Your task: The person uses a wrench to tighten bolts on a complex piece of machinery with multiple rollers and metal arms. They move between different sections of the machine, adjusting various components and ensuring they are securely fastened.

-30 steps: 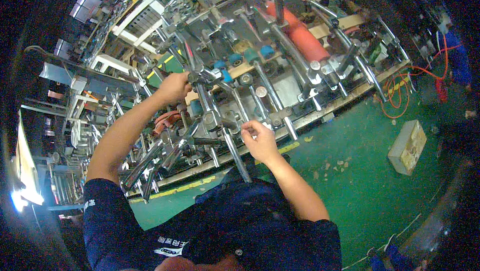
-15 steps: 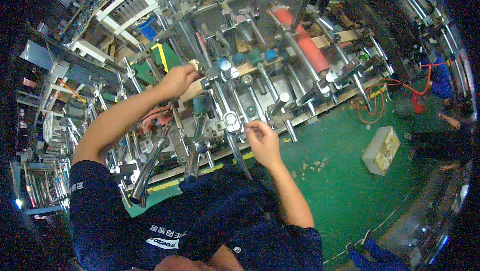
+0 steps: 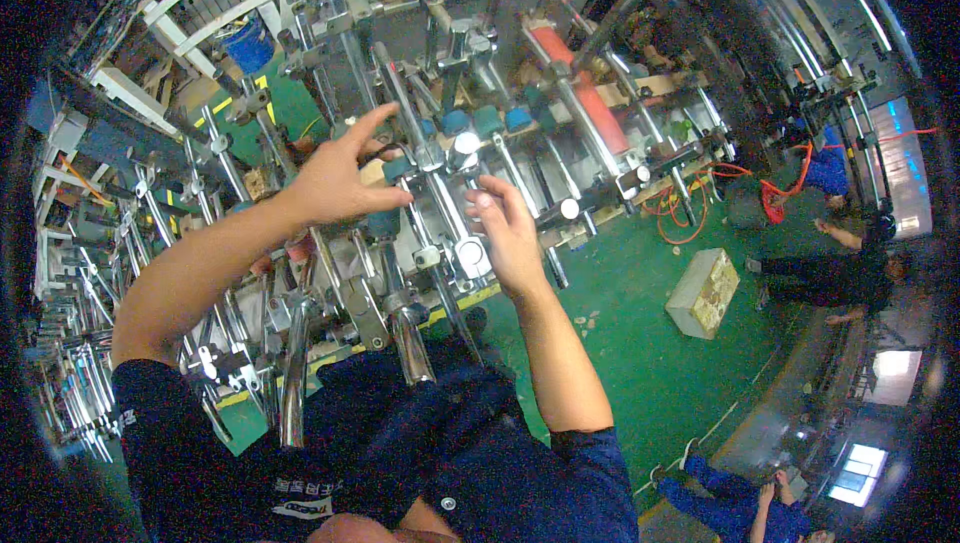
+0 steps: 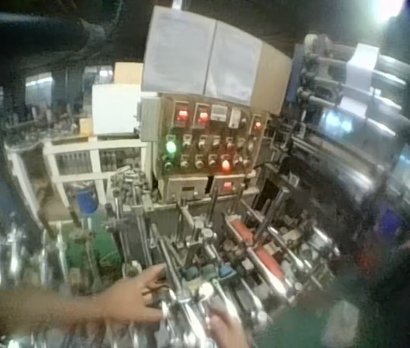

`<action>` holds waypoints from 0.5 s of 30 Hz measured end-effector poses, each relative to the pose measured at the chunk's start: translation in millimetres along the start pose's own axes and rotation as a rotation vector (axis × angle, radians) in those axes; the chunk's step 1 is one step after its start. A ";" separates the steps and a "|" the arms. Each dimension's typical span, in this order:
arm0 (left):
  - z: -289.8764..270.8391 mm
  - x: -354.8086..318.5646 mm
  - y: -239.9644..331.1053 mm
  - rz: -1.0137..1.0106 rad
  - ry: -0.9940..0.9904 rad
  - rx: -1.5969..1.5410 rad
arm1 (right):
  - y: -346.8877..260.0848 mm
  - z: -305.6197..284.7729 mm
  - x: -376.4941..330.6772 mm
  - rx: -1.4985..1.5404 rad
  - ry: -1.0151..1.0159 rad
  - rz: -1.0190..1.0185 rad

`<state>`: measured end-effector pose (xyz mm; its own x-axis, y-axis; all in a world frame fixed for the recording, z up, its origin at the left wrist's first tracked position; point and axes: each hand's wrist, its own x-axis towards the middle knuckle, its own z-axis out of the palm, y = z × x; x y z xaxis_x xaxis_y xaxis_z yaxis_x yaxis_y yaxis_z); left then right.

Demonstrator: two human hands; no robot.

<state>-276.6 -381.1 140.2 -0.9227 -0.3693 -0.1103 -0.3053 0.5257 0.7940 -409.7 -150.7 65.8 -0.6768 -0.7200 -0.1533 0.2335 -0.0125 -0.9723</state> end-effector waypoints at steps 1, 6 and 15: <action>5.9 2.9 0.4 0.088 0.030 0.025 | -3.7 2.9 6.0 -0.010 -0.019 0.034; 16.4 19.6 11.1 0.047 0.191 0.170 | 18.1 -0.2 29.3 0.025 -0.012 0.014; 0.4 38.3 20.2 0.033 0.141 0.537 | 85.5 5.3 81.7 -0.515 0.015 -0.395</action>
<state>-318.2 -384.3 151.8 -0.9048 -0.4253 0.0201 -0.3875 0.8421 0.3752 -441.3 -214.3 -28.8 -0.6537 -0.7194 0.2346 -0.3970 0.0622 -0.9157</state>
